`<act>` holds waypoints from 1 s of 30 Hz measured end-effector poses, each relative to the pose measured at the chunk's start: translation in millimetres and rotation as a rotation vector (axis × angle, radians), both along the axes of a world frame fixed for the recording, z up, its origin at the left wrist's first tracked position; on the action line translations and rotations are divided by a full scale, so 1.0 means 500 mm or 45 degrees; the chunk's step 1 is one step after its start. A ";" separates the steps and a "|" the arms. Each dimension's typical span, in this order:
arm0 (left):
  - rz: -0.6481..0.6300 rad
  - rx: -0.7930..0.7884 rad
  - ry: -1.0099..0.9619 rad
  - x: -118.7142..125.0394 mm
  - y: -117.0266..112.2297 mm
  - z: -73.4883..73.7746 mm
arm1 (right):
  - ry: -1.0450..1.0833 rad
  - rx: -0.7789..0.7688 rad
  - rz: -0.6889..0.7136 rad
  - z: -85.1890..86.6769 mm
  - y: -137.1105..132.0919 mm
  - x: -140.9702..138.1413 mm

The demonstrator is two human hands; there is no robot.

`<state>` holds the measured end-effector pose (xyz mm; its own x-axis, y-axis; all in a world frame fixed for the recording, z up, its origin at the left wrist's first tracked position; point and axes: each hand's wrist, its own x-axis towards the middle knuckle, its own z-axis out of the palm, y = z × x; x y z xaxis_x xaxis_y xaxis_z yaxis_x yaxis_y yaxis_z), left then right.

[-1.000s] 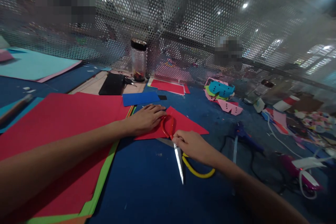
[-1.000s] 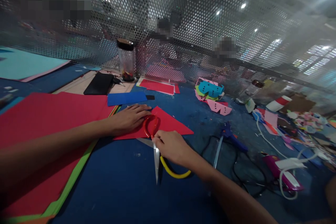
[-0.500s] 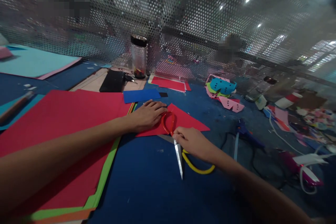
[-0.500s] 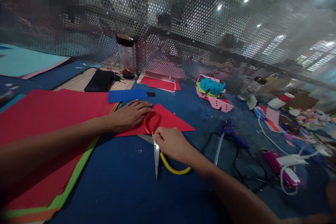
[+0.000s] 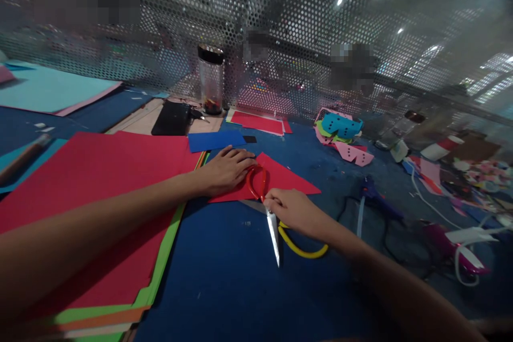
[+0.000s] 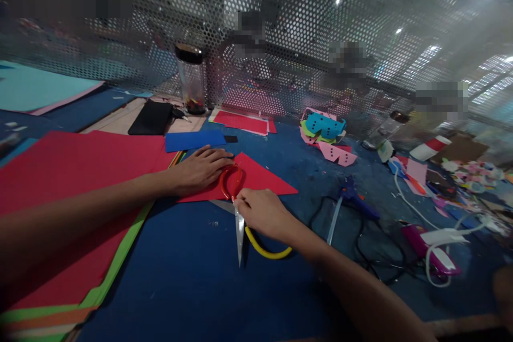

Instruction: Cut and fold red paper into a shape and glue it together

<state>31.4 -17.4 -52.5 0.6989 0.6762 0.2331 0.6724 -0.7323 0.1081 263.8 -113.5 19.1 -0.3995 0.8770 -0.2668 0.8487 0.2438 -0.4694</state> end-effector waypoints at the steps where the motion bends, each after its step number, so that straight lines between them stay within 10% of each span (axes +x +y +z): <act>1: -0.002 -0.004 0.001 0.000 -0.001 0.001 | 0.004 -0.004 0.006 0.001 0.000 0.001; 19: -0.073 -0.216 0.021 -0.012 0.012 0.036 | 0.050 -0.044 0.040 0.000 0.001 0.010; 30: 0.080 -0.593 0.207 -0.079 -0.060 0.172 | 0.075 0.016 0.076 -0.013 0.007 0.017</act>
<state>-8.0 -47.2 33.4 0.6558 0.7243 -0.2127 0.7489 -0.5888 0.3042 272.2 -110.2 12.6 -0.4661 0.8541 -0.2307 0.8035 0.2995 -0.5145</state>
